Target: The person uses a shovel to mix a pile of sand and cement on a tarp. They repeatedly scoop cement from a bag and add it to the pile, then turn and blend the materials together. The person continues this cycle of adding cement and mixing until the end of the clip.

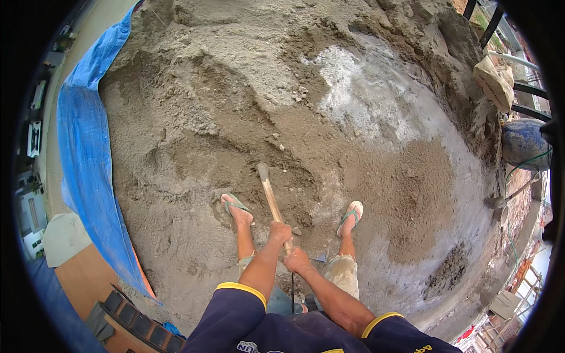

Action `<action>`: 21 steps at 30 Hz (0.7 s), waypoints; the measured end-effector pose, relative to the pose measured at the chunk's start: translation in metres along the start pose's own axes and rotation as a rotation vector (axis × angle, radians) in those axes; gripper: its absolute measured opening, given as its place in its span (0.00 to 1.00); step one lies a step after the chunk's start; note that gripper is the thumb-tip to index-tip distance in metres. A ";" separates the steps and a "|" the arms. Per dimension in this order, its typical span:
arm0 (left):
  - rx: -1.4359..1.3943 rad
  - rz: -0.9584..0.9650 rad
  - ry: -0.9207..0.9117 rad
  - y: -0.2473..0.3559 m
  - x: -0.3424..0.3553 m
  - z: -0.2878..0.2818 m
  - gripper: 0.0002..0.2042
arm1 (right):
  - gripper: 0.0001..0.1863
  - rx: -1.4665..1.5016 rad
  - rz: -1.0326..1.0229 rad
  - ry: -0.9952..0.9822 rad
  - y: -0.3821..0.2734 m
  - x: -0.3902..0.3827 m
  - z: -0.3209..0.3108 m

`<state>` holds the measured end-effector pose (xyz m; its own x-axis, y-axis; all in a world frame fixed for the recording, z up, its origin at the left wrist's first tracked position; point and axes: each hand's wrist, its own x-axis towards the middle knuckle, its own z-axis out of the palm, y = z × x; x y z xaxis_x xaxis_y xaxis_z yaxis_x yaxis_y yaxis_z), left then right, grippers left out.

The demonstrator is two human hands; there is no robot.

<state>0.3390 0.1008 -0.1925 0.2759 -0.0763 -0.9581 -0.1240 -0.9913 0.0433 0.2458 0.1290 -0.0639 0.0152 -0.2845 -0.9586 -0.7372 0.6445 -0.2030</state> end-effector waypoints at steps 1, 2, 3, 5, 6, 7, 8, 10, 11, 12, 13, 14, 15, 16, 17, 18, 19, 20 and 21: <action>-0.083 -0.070 -0.044 0.016 -0.002 -0.005 0.14 | 0.19 0.004 -0.040 -0.036 -0.008 -0.005 -0.023; -0.206 -0.093 -0.113 0.032 -0.007 -0.004 0.07 | 0.18 0.019 -0.077 -0.063 -0.017 -0.008 -0.049; -0.321 -0.117 -0.164 0.046 -0.014 -0.004 0.07 | 0.17 0.061 -0.067 -0.092 -0.024 -0.014 -0.075; -0.495 -0.200 -0.282 0.062 -0.036 0.011 0.07 | 0.16 -0.036 -0.149 -0.141 -0.009 -0.040 -0.132; -0.575 -0.256 -0.302 0.070 -0.047 0.025 0.09 | 0.16 -0.066 -0.147 -0.164 0.013 -0.059 -0.161; -0.611 -0.279 -0.301 0.075 -0.057 0.044 0.10 | 0.16 -0.163 -0.227 -0.138 0.041 -0.079 -0.190; -0.669 -0.307 -0.284 0.081 -0.066 0.064 0.11 | 0.16 -0.256 -0.299 -0.113 0.071 -0.098 -0.219; -0.767 -0.316 -0.243 0.089 -0.083 0.108 0.12 | 0.16 -0.289 -0.311 -0.050 0.140 -0.142 -0.272; -0.802 -0.297 -0.230 0.092 -0.091 0.128 0.12 | 0.16 -0.321 -0.227 -0.040 0.177 -0.165 -0.297; -0.841 -0.283 -0.202 0.099 -0.099 0.147 0.13 | 0.17 -0.328 -0.260 0.017 0.215 -0.192 -0.322; -0.899 -0.299 -0.265 0.105 -0.109 0.173 0.12 | 0.17 -0.370 -0.190 0.026 0.251 -0.216 -0.345; -0.973 -0.324 -0.270 0.109 -0.122 0.201 0.12 | 0.15 -0.426 -0.205 0.122 0.288 -0.245 -0.368; -0.959 -0.354 -0.287 0.115 -0.137 0.239 0.10 | 0.15 -0.523 -0.110 0.190 0.321 -0.266 -0.391; -0.866 -0.309 -0.457 0.115 -0.155 0.277 0.09 | 0.15 -0.529 -0.081 0.333 0.352 -0.286 -0.412; -0.968 -0.271 -0.491 0.115 -0.175 0.318 0.09 | 0.13 -0.560 0.016 0.452 0.381 -0.298 -0.433; -0.893 -0.278 -0.632 0.113 -0.194 0.347 0.12 | 0.10 -0.562 0.064 0.576 0.408 -0.307 -0.449; -0.882 -0.252 -0.693 0.111 -0.208 0.367 0.12 | 0.09 -0.566 0.184 0.563 0.431 -0.309 -0.459; -0.901 -0.305 -0.752 0.110 -0.217 0.373 0.12 | 0.09 -0.606 0.274 0.585 0.452 -0.305 -0.469; -0.887 -0.255 -0.707 0.109 -0.221 0.374 0.13 | 0.09 -0.594 0.233 0.548 0.467 -0.296 -0.463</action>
<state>-0.0921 0.0492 -0.0820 -0.4314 -0.0640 -0.8999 0.6466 -0.7175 -0.2590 -0.4156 0.1855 0.2179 -0.3986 -0.5940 -0.6988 -0.9162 0.2923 0.2741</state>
